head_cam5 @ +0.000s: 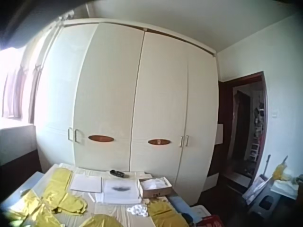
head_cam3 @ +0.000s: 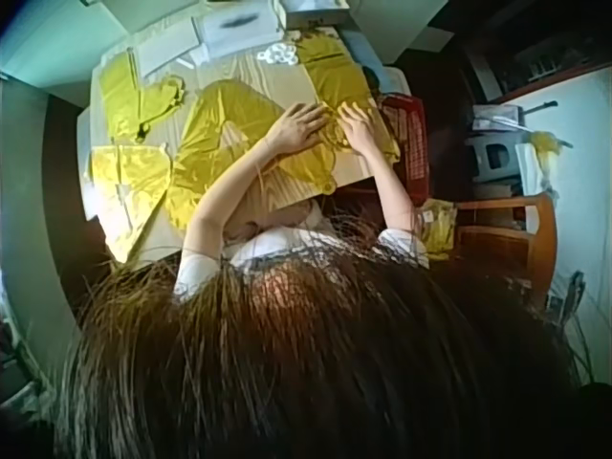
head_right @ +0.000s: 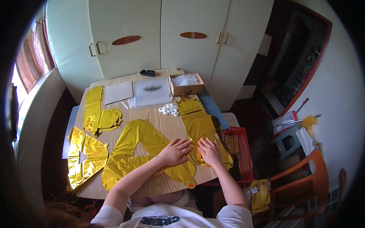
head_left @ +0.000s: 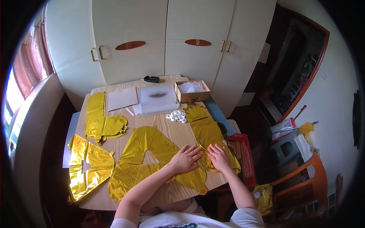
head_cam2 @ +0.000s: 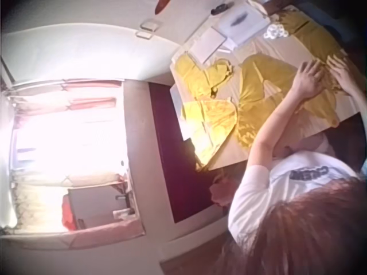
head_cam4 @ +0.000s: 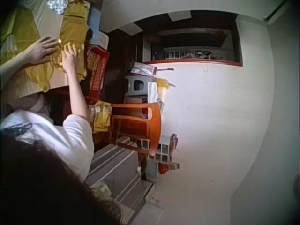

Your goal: Folding and smoothing out large gold foil pieces on a table.

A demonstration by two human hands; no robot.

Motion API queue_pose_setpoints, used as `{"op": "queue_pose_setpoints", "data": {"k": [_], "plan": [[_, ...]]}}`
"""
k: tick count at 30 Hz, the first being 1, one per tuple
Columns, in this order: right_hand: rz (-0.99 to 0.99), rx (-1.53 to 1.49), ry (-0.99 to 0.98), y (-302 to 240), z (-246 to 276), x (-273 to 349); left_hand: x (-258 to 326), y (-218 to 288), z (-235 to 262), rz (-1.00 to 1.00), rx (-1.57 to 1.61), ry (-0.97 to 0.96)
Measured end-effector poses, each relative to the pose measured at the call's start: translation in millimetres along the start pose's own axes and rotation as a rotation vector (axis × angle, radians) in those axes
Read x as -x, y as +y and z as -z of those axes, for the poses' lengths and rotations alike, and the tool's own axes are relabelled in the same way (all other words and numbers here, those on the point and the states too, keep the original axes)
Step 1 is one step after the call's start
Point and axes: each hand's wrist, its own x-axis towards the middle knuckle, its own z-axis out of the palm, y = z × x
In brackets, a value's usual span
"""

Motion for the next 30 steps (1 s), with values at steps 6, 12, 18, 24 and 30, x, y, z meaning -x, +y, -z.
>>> {"op": "queue_pose_setpoints", "data": {"k": [6, 12, 18, 24, 30], "plan": [[-0.029, -0.052, 0.0, -1.5, 1.2, -1.6, -2.1, -1.0, -2.4, -0.002, 0.036, 0.11], [-0.035, -0.116, 0.0, 4.7, -1.3, 0.7, -30.0, 25.2, 16.5, 0.227, 0.146, 0.03], [-0.032, -0.226, 0.018, 8.0, 0.6, 3.5, -56.7, 32.6, 5.6, 0.614, 0.733, -0.016], [-0.041, -0.302, 0.04, 3.3, 8.5, 3.6, -58.5, 23.5, -8.8, 0.589, 0.693, 0.01], [0.035, -0.265, 0.017, -2.1, 21.3, 6.0, -62.6, 30.9, 0.5, 0.706, 0.798, -0.043]]}}
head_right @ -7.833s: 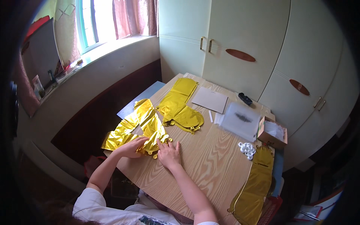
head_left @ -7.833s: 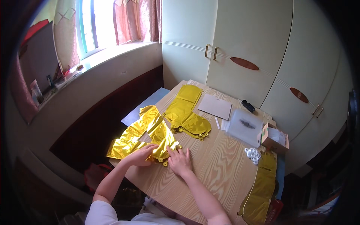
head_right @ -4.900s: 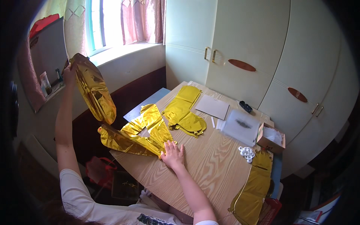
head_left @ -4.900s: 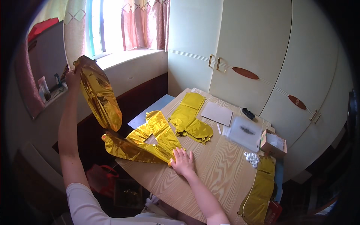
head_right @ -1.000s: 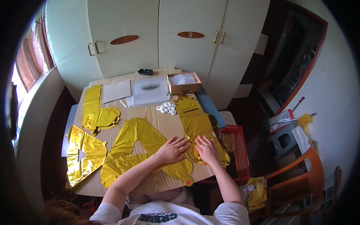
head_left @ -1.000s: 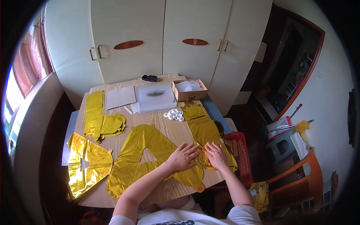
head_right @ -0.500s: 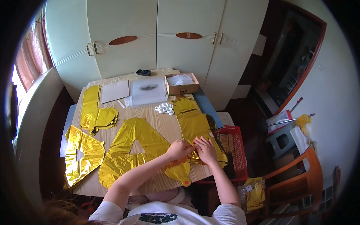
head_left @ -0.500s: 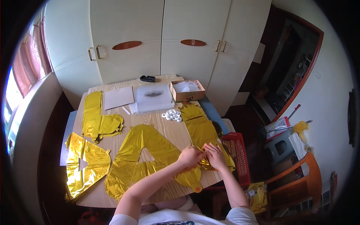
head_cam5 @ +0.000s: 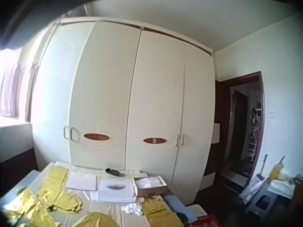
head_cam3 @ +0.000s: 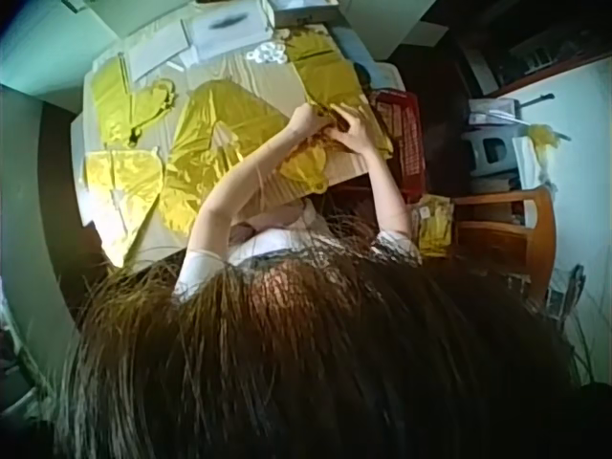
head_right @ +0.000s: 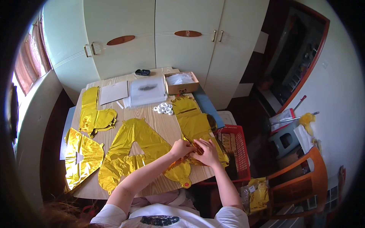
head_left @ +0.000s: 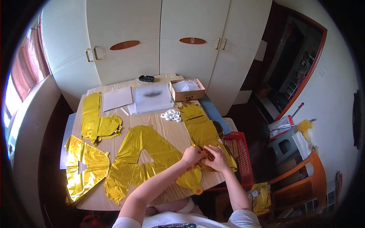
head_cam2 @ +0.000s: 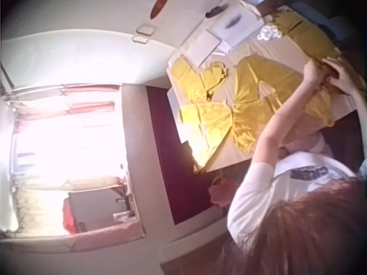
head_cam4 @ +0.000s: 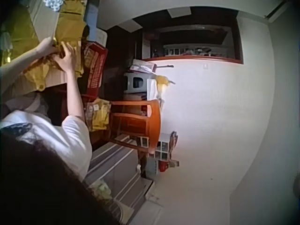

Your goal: Folding and smoothing out large gold foil pieces on a table.

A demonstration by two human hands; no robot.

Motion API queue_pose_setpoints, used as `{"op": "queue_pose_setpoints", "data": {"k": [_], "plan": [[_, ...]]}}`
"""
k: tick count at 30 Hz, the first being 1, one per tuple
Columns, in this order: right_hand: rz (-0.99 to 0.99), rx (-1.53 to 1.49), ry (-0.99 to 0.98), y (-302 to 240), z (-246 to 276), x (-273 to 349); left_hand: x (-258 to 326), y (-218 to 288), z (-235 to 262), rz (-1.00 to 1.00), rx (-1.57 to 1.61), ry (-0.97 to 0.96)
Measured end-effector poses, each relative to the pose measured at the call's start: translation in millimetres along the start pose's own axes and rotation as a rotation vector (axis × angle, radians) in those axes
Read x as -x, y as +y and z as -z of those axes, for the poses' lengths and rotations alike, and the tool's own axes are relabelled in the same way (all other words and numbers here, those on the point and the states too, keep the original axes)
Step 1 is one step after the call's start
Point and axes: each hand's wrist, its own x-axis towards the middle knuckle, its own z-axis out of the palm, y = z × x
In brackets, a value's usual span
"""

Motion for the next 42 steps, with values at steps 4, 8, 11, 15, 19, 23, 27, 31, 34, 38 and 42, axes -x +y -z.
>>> {"op": "queue_pose_setpoints", "data": {"k": [4, 8, 11, 15, 19, 23, 27, 31, 34, 38, 42], "plan": [[0.021, -0.019, 0.043, -3.2, -0.3, -0.5, -0.5, 4.0, -1.6, 0.014, -0.012, 0.027], [0.03, -0.082, 0.123, 2.6, -2.9, 2.3, -0.3, 5.2, -1.5, -0.033, -0.046, 0.061], [-0.04, -0.317, 0.092, 10.9, -4.5, 1.1, 2.2, 6.6, 0.7, -0.015, 0.031, 0.029], [-0.051, -0.311, 0.116, 14.8, -8.1, 0.9, 2.0, 3.6, -0.1, -0.034, 0.016, 0.04], [-0.049, -0.277, 0.138, 15.5, -10.0, -0.1, 3.5, 5.2, 1.6, -0.036, 0.044, 0.026], [-0.031, -0.262, 0.237, 14.3, -15.1, -2.4, -0.1, -7.1, -0.5, -0.181, -0.151, 0.094], [-0.168, -0.288, 0.217, 13.6, -13.0, -0.6, 10.8, 4.0, 4.1, -0.116, -0.42, 0.159], [-0.3, -0.497, 0.253, 24.6, -14.6, 1.6, 11.3, -2.0, -2.3, -0.474, -0.642, 0.365], [-0.397, -0.708, 0.258, 35.7, -11.8, -0.2, 2.3, -11.8, -2.8, -0.652, -0.664, 0.259], [-0.542, -0.823, 0.316, 41.7, 1.1, -7.0, -12.0, -22.6, -5.1, -0.583, -0.735, 0.178], [-0.546, -0.777, 0.449, 64.3, 10.3, -12.1, -20.1, -16.3, 2.5, -0.5, -0.911, 0.112]]}}
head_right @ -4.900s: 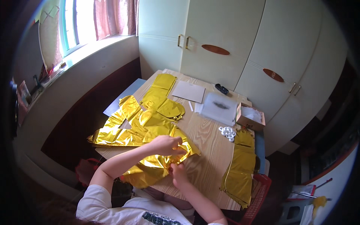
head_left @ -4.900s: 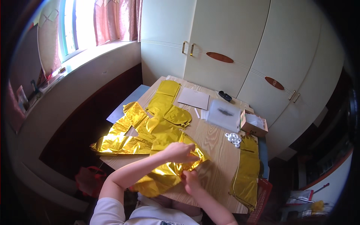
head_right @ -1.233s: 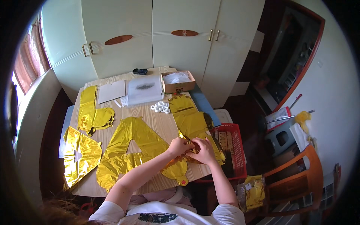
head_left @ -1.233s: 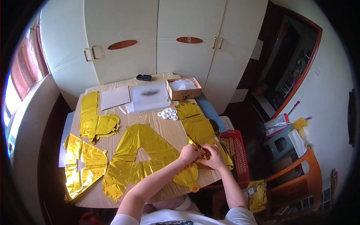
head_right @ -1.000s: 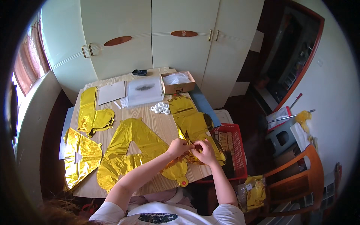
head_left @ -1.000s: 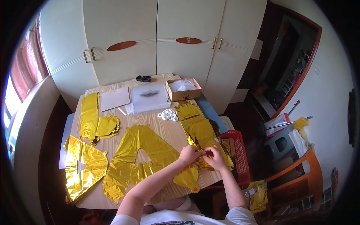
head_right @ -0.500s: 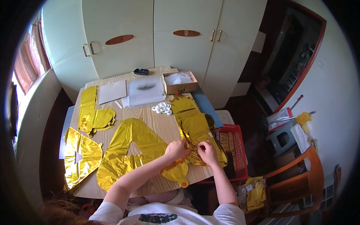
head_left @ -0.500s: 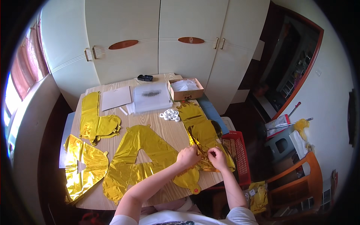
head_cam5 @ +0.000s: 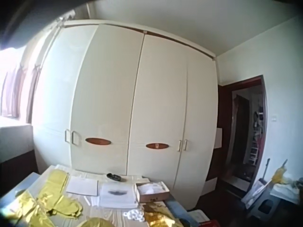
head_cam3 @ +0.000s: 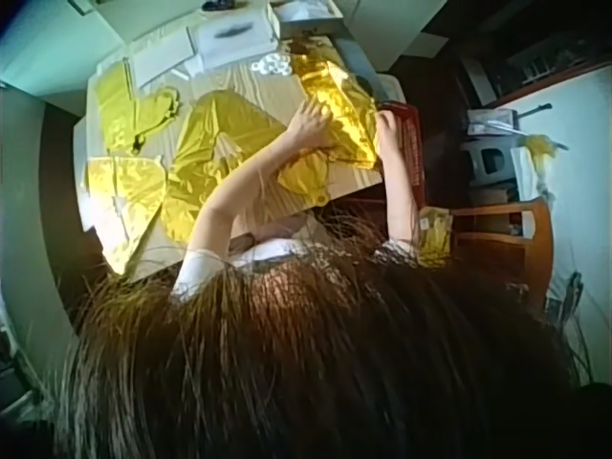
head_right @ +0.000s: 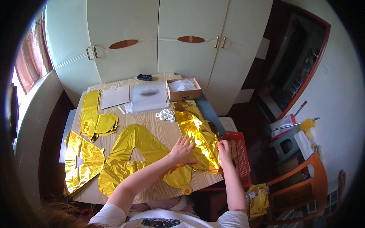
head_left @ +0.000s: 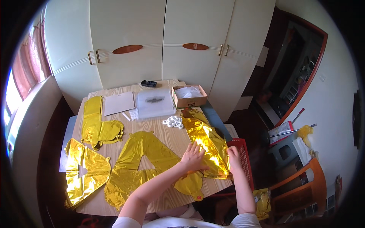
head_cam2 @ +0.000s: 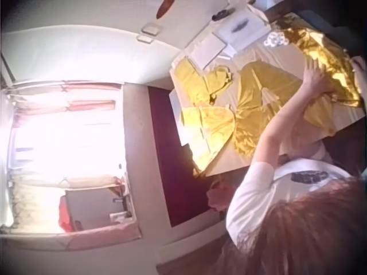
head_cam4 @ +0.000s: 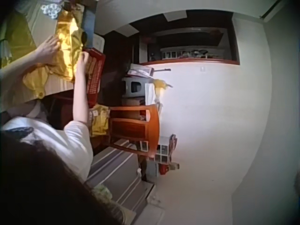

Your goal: Folding and smoothing out large gold foil pieces on a table.

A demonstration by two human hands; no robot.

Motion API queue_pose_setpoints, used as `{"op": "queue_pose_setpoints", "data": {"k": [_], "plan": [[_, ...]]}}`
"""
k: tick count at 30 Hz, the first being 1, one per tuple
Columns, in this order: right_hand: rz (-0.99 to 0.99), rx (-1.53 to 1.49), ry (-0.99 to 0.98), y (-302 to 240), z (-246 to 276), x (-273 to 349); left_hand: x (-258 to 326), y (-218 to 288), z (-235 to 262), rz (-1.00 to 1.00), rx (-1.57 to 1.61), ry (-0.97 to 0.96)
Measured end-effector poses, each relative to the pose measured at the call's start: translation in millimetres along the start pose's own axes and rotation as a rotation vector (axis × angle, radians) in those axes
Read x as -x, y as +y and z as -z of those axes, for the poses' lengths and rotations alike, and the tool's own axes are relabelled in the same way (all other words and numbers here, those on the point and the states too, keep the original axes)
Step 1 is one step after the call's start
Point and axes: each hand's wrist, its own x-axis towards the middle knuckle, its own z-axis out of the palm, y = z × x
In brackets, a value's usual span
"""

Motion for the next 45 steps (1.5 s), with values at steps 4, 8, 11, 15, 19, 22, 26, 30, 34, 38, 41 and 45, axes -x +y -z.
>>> {"op": "queue_pose_setpoints", "data": {"k": [4, 8, 11, 15, 19, 22, 26, 30, 34, 38, 41, 45], "plan": [[-0.071, -0.034, 0.06, -13.9, 21.0, -27.1, 2.9, -8.9, 0.2, 0.011, 0.019, -0.071], [0.019, -0.177, 0.216, -35.5, 63.7, -71.8, -4.9, -4.6, 3.9, 0.008, 0.011, -0.134], [-0.065, -0.363, 0.198, -97.2, 61.7, -75.6, 0.8, -10.8, 2.1, 0.029, 0.012, -0.158], [0.195, -0.268, 0.245, -130.4, 81.3, -80.8, -2.6, -7.8, 4.2, 0.028, -0.011, -0.189], [0.506, -0.128, 0.433, -186.2, 77.2, -69.5, -3.2, -9.3, 1.1, 0.027, -0.003, -0.166], [0.667, 0.107, 0.45, -222.4, 71.9, -51.1, -2.0, -4.8, 9.6, 0.013, 0.015, -0.183], [0.814, 0.623, 0.177, -242.2, -7.3, 2.0, -2.6, -31.8, 1.6, 0.139, 0.286, -0.126], [1.152, 0.839, -0.346, -211.5, -82.4, 72.6, 37.0, -68.1, 36.4, 0.452, 1.524, -0.019], [1.4, 0.953, -0.705, -167.6, -133.1, 150.7, 87.3, -75.8, 69.8, 0.632, 1.811, -0.155], [1.455, 0.928, -0.814, -125.7, -159.3, 205.1, 130.8, -67.1, 80.0, 0.614, 1.241, -0.102], [1.425, 0.918, -0.883, -114.6, -167.4, 227.4, 146.6, -68.0, 79.3, 0.601, 0.774, -0.006], [1.391, 0.939, -0.903, -117.5, -169.9, 242.5, 153.0, -90.0, 69.7, 0.555, 0.709, 0.194]]}}
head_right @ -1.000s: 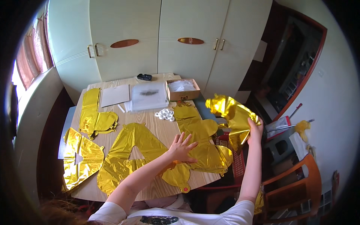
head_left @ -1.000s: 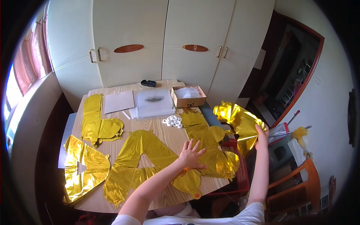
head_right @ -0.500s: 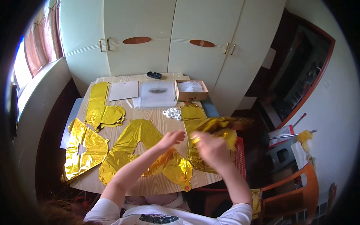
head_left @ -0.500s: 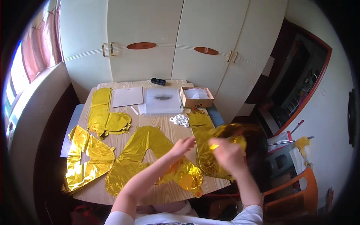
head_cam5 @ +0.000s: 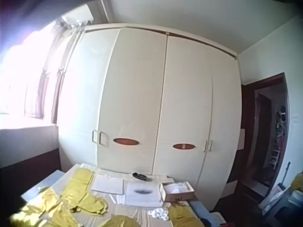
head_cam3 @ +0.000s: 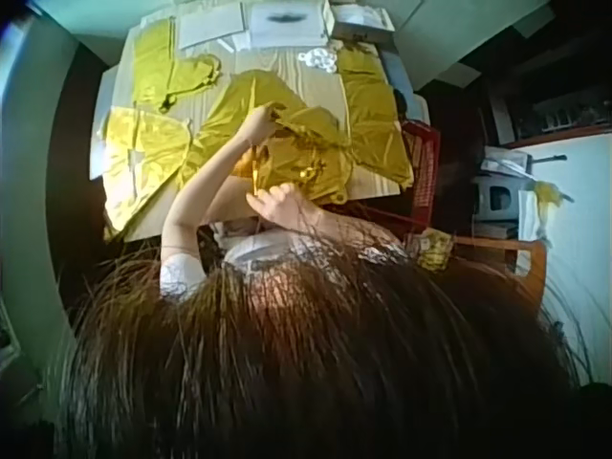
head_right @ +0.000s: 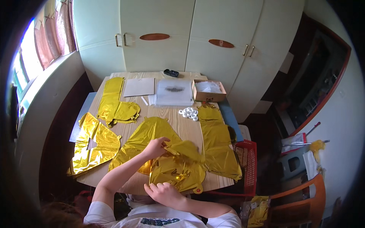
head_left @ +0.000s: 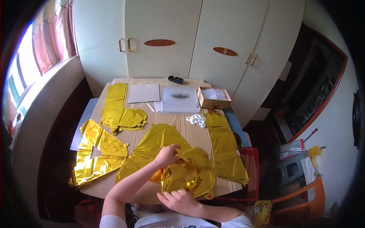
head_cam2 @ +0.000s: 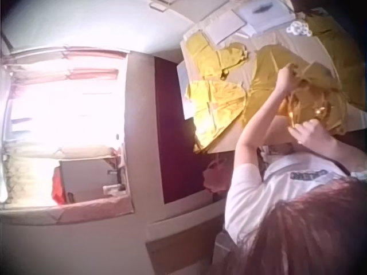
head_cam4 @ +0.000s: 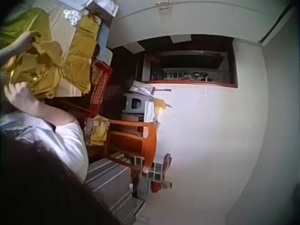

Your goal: Folding and smoothing out large gold foil pieces on a table.

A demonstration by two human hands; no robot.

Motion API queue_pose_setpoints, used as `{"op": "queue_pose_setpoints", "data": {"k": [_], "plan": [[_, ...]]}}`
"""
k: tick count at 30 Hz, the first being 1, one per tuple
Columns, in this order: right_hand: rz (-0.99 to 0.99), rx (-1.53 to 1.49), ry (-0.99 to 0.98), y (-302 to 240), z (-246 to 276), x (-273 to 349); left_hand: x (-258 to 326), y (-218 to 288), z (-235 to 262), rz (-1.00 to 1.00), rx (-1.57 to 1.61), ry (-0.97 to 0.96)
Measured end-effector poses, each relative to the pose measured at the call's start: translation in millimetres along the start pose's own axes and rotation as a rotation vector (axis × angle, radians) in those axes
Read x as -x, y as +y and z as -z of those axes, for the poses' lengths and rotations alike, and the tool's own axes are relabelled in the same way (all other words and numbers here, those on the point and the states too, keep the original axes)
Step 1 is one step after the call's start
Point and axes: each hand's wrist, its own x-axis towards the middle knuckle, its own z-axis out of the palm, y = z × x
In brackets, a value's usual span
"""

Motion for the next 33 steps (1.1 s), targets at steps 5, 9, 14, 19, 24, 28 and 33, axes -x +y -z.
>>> {"op": "queue_pose_setpoints", "data": {"k": [5, 9, 14, 19, 24, 28, 33], "plan": [[-0.068, 0.025, 0.048, -8.5, -7.2, -5.3, -23.2, -24.7, 23.6, 0.084, 0.044, 0.238], [-0.1, 0.045, 0.067, -16.5, -22.3, -14.4, -38.4, -75.0, 49.6, 0.199, 0.333, 0.328], [-0.127, -0.013, 0.052, -16.7, -45.1, -14.0, -41.5, -80.5, 64.6, 0.202, -0.059, 0.411], [-0.127, -0.046, 0.049, -15.9, -43.3, -16.8, -46.9, -99.7, 70.1, 0.206, -0.18, 0.434], [-0.107, -0.106, 0.034, -10.4, -42.8, -16.8, -48.7, -89.5, 71.3, 0.252, -0.346, 0.385], [-0.118, -0.342, 0.101, -12.4, -44.6, -13.5, -40.7, -90.4, 69.5, 0.143, -0.432, 0.411], [-0.159, -0.337, 0.138, 57.6, -29.4, -13.8, -13.4, -77.7, 65.1, -0.007, -0.701, 0.286]]}}
